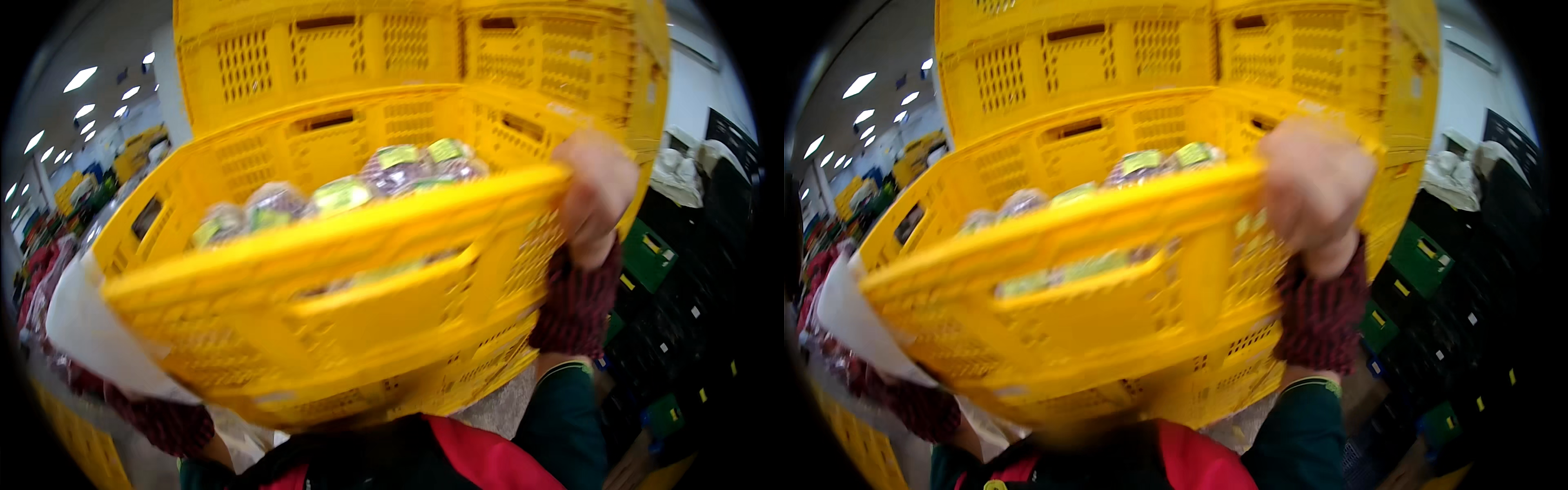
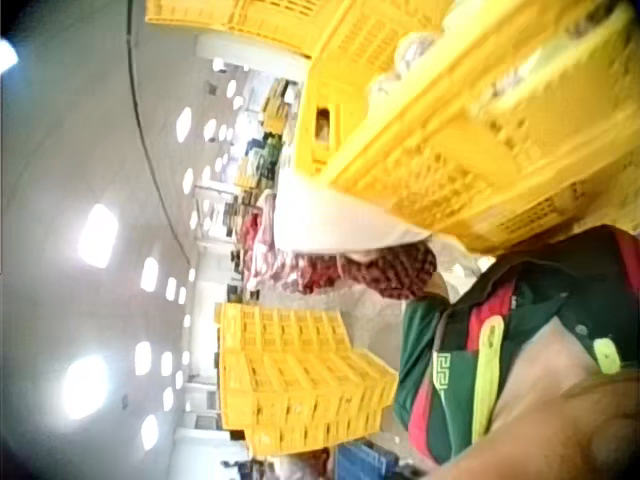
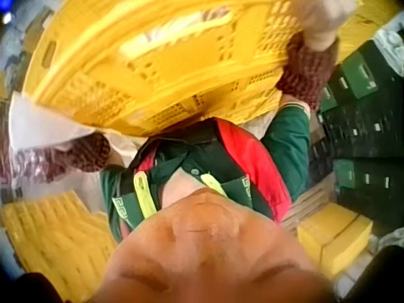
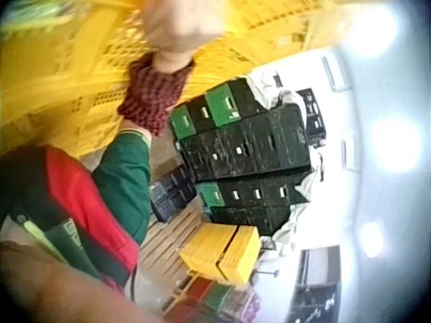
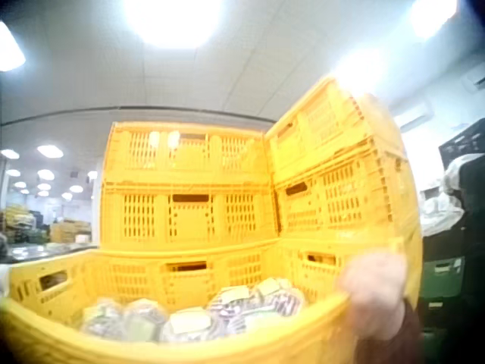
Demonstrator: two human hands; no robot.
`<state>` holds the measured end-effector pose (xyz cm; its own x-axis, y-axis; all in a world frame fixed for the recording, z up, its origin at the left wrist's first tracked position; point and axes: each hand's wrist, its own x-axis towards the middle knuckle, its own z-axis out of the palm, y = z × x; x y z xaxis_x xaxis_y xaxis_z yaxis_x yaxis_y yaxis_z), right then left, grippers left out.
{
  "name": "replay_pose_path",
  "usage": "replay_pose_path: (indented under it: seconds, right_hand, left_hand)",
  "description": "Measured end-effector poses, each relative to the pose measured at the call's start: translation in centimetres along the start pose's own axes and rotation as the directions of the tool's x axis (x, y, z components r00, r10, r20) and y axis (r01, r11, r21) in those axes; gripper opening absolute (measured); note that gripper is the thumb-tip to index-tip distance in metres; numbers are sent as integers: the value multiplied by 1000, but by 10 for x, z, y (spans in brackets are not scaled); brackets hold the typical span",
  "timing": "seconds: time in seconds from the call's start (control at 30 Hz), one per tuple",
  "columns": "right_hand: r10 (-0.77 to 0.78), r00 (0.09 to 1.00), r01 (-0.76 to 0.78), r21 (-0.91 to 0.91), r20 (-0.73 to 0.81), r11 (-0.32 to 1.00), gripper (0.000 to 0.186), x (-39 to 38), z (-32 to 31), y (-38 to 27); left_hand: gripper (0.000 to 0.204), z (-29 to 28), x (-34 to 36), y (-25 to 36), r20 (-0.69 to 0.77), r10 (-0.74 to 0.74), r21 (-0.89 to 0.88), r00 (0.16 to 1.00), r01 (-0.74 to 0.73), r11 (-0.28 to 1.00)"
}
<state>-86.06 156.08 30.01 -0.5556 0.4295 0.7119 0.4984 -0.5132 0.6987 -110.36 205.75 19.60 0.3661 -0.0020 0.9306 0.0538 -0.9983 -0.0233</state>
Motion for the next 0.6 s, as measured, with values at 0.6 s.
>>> replay_pose_path:
  seconds: [0.6]
  right_hand:
    - [440,898,-436,78,-32,896,32,-66,-29,65]
  left_hand:
    - [28,-15,31,30,-137,-205,-130,969,187,974]
